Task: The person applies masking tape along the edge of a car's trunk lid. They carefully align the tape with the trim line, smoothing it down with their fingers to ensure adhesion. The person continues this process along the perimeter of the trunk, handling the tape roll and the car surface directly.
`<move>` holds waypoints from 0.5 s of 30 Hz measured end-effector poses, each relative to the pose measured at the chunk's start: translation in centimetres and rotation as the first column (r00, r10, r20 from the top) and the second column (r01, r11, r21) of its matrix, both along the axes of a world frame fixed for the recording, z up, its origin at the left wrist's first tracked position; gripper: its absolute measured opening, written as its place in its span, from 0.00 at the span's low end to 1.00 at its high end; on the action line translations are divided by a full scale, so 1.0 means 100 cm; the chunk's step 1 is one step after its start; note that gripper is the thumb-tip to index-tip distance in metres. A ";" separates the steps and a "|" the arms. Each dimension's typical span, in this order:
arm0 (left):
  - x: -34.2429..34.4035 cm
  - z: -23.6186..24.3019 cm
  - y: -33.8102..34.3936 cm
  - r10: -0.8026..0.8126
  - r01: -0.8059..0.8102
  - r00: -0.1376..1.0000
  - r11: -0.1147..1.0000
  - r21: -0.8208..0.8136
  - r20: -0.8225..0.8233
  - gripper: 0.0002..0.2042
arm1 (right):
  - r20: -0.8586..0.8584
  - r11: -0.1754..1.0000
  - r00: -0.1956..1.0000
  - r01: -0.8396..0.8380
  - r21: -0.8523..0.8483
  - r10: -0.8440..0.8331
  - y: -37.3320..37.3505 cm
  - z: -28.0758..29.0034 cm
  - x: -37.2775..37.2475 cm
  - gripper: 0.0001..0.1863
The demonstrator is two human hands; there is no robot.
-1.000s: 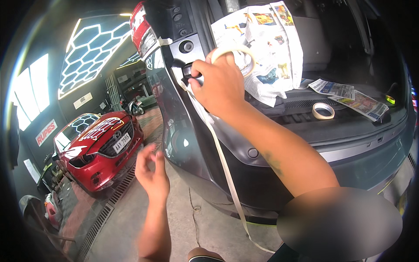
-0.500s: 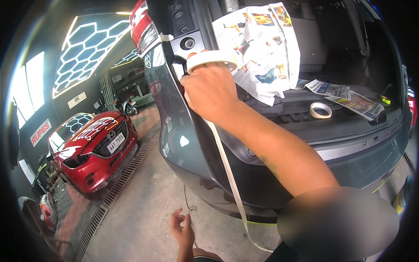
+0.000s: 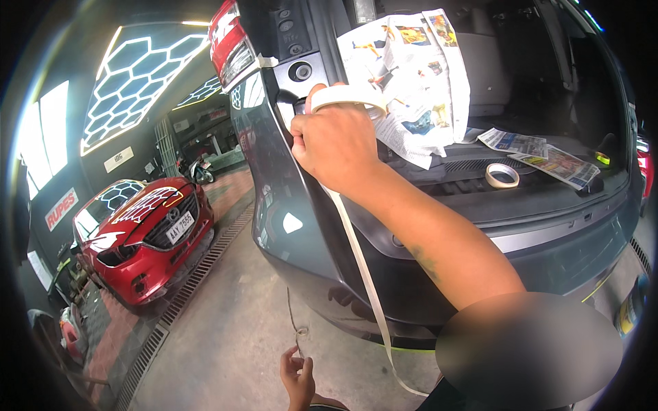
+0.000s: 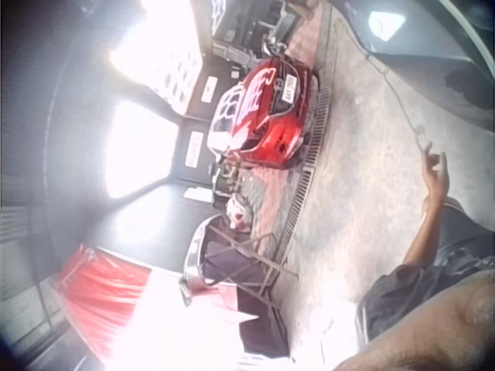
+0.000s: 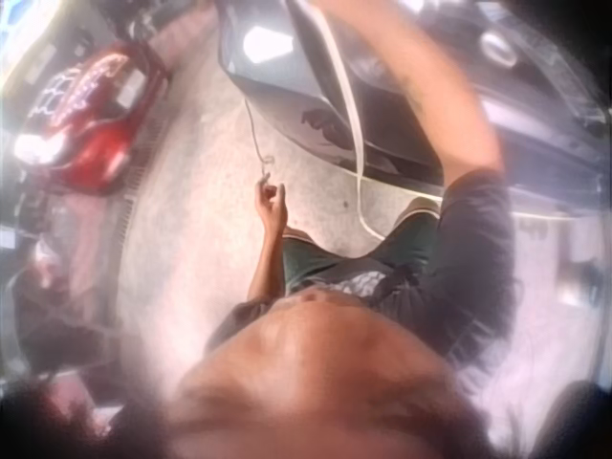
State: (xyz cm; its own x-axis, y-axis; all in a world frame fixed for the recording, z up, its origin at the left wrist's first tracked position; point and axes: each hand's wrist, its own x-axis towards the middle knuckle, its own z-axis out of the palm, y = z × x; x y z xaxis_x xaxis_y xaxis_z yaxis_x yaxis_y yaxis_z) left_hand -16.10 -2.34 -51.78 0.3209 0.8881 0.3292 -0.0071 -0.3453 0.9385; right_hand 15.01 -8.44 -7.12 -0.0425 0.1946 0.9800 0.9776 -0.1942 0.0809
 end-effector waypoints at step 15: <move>0.004 -0.011 -0.009 0.000 0.008 0.997 0.993 0.117 -0.071 0.25 | 0.108 0.990 0.991 0.061 0.128 -0.075 0.007 -0.006 0.008 0.03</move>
